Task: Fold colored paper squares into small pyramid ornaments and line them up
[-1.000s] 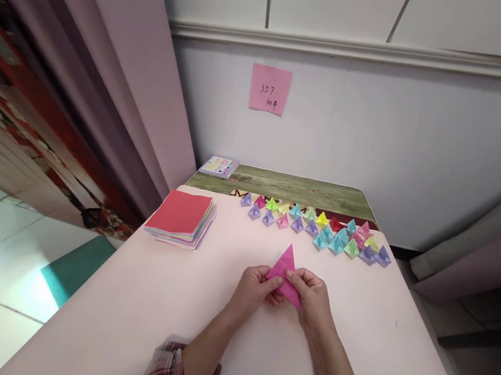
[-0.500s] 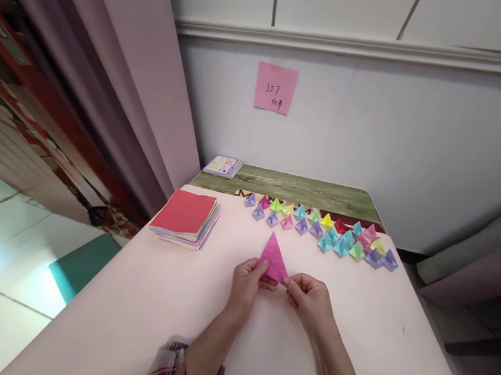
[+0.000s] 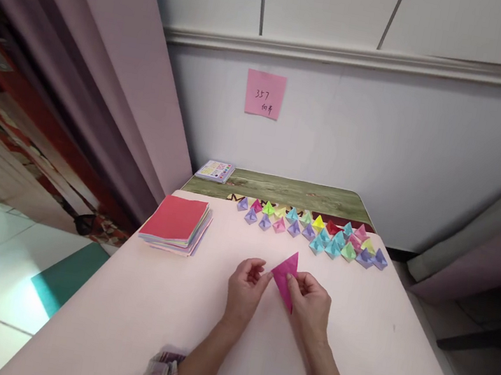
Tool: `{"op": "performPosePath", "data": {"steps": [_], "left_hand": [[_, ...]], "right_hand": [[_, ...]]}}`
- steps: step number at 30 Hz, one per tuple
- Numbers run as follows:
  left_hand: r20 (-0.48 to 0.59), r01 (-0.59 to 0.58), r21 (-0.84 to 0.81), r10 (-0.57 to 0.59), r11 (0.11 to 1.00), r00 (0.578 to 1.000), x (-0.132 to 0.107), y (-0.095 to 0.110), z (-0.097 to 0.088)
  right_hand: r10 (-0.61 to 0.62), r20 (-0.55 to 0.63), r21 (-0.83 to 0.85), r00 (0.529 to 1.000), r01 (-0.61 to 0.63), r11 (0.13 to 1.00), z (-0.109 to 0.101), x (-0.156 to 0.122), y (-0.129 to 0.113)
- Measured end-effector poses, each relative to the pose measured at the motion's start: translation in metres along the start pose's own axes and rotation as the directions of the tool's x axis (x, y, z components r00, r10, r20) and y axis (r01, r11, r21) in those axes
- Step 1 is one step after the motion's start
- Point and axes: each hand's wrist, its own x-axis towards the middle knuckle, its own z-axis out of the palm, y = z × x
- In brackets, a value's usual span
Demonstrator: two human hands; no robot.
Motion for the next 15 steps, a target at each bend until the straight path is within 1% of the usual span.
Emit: {"op": "performPosePath", "data": {"steps": [1,2,4,6,8,11,15], "left_hand": [[-0.024,-0.055,0.038,0.056,0.998,0.998,-0.001,0.000,0.002],[-0.003,-0.080,0.061,0.080,0.995,0.997,-0.002,0.000,0.003],[0.090,-0.059,0.052,0.055,0.997,0.994,-0.004,-0.003,0.007],[0.128,0.001,0.002,-0.002,1.000,0.992,-0.006,-0.006,0.009],[0.129,0.056,-0.051,-0.049,0.997,0.990,-0.005,-0.009,0.009],[0.137,0.114,-0.111,-0.098,0.987,0.986,-0.003,-0.009,0.007],[0.147,0.145,-0.141,-0.124,0.979,0.981,-0.001,-0.009,0.005]], "right_hand": [[-0.032,-0.046,-0.069,0.998,0.029,0.997,0.001,-0.001,-0.001],[-0.059,-0.065,-0.109,0.996,0.052,0.993,0.002,-0.003,-0.002],[-0.091,-0.039,-0.099,0.995,0.086,0.991,0.004,-0.006,-0.005],[-0.103,0.030,-0.028,0.994,0.104,0.994,0.007,-0.007,-0.006],[-0.090,0.104,0.061,0.991,0.084,0.995,0.008,-0.006,-0.004],[-0.042,0.188,0.175,0.981,0.009,0.985,0.007,-0.003,0.003],[0.002,0.218,0.234,0.976,-0.054,0.971,0.008,0.001,0.012]]}}
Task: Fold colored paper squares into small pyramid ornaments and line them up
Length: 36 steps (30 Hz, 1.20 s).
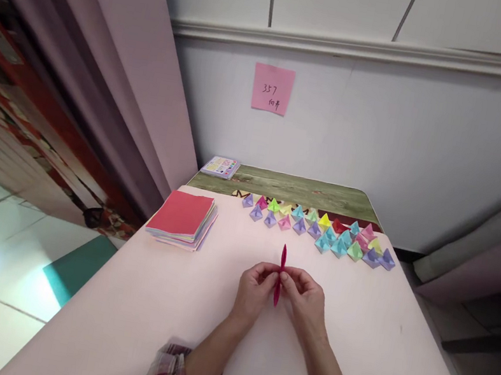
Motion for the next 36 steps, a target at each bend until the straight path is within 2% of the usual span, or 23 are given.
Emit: {"op": "performPosePath", "data": {"steps": [6,12,16,22,29,36], "left_hand": [[-0.011,0.030,-0.022,-0.030,0.999,0.999,0.0016,-0.0033,-0.0001],[-0.003,0.040,-0.039,-0.040,0.998,0.999,0.0012,-0.0009,-0.0013],[0.012,0.091,-0.093,-0.091,0.991,0.996,0.0014,0.0004,-0.0014],[0.023,0.166,-0.152,-0.165,0.974,0.986,0.0033,-0.0007,-0.0032],[0.061,0.178,-0.165,-0.170,0.970,0.983,0.0029,0.0031,-0.0052],[0.021,0.176,-0.141,-0.175,0.974,0.984,0.0034,0.0036,-0.0050]], "right_hand": [[0.035,-0.020,0.020,0.999,-0.034,0.999,0.0012,0.0028,0.0029],[0.060,0.054,0.125,0.997,-0.066,0.990,-0.0013,0.0038,-0.0015],[0.081,0.086,0.162,0.993,-0.094,0.982,-0.0038,0.0040,-0.0027],[0.093,0.158,0.132,0.983,-0.115,0.985,-0.0046,0.0027,-0.0038],[0.090,0.178,0.087,0.980,-0.106,0.991,-0.0043,0.0018,-0.0042],[0.089,0.190,0.037,0.978,-0.098,0.994,-0.0044,0.0013,-0.0043]]}}
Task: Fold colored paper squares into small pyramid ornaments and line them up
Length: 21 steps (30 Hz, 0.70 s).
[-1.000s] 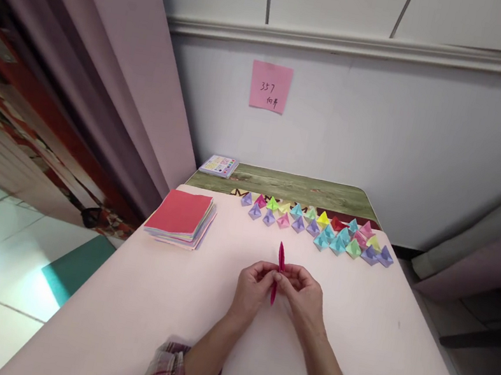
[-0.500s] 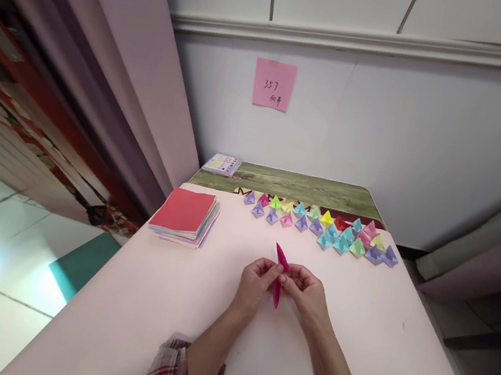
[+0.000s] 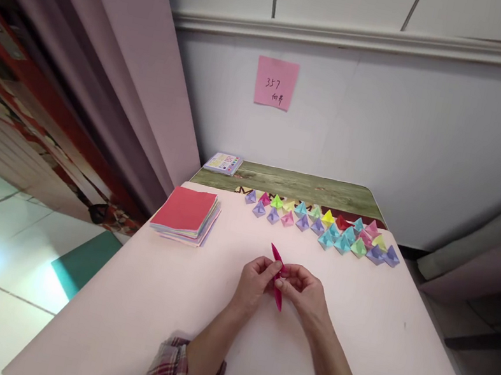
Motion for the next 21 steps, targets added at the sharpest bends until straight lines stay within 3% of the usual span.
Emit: {"op": "performPosePath", "data": {"steps": [21], "left_hand": [[0.032,-0.055,0.052,0.053,0.997,0.998,-0.0017,0.0012,-0.0016]], "right_hand": [[-0.021,0.003,-0.002,1.000,0.021,1.000,0.0001,-0.0049,-0.0074]]}}
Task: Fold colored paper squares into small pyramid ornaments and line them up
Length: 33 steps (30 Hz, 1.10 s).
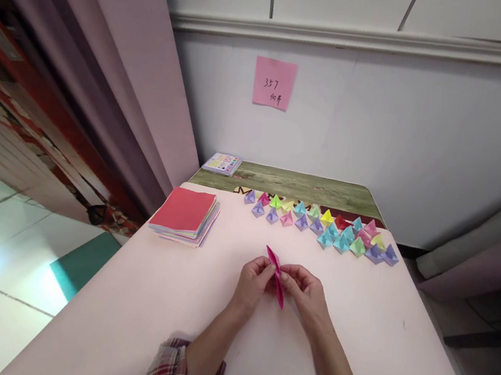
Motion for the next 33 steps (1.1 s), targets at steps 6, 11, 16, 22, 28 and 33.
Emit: {"op": "performPosePath", "data": {"steps": [6,11,16,22,28,33], "left_hand": [[0.002,-0.027,-0.001,0.027,1.000,1.000,0.001,0.002,-0.001],[0.048,0.000,-0.016,0.000,1.000,0.999,-0.001,0.004,0.000],[0.113,-0.003,-0.006,0.004,1.000,0.994,-0.002,0.005,0.000],[0.055,-0.007,0.033,0.005,0.999,0.998,-0.001,0.004,0.000],[0.129,0.149,-0.168,-0.128,0.974,0.983,-0.003,0.010,0.004],[0.148,0.204,-0.206,-0.176,0.957,0.973,-0.004,0.008,0.005]], "right_hand": [[-0.083,-0.151,-0.137,0.985,0.062,0.989,-0.002,0.004,0.006],[0.035,-0.311,0.027,0.950,-0.028,0.999,-0.004,0.007,0.006],[0.189,-0.143,0.271,0.971,-0.146,0.952,-0.004,0.006,0.003],[0.197,-0.111,0.299,0.974,-0.156,0.941,-0.008,0.008,0.008],[0.173,-0.177,0.421,0.969,-0.084,0.903,-0.006,0.012,0.012],[0.167,-0.230,0.436,0.959,-0.052,0.898,-0.005,0.012,0.013]]}}
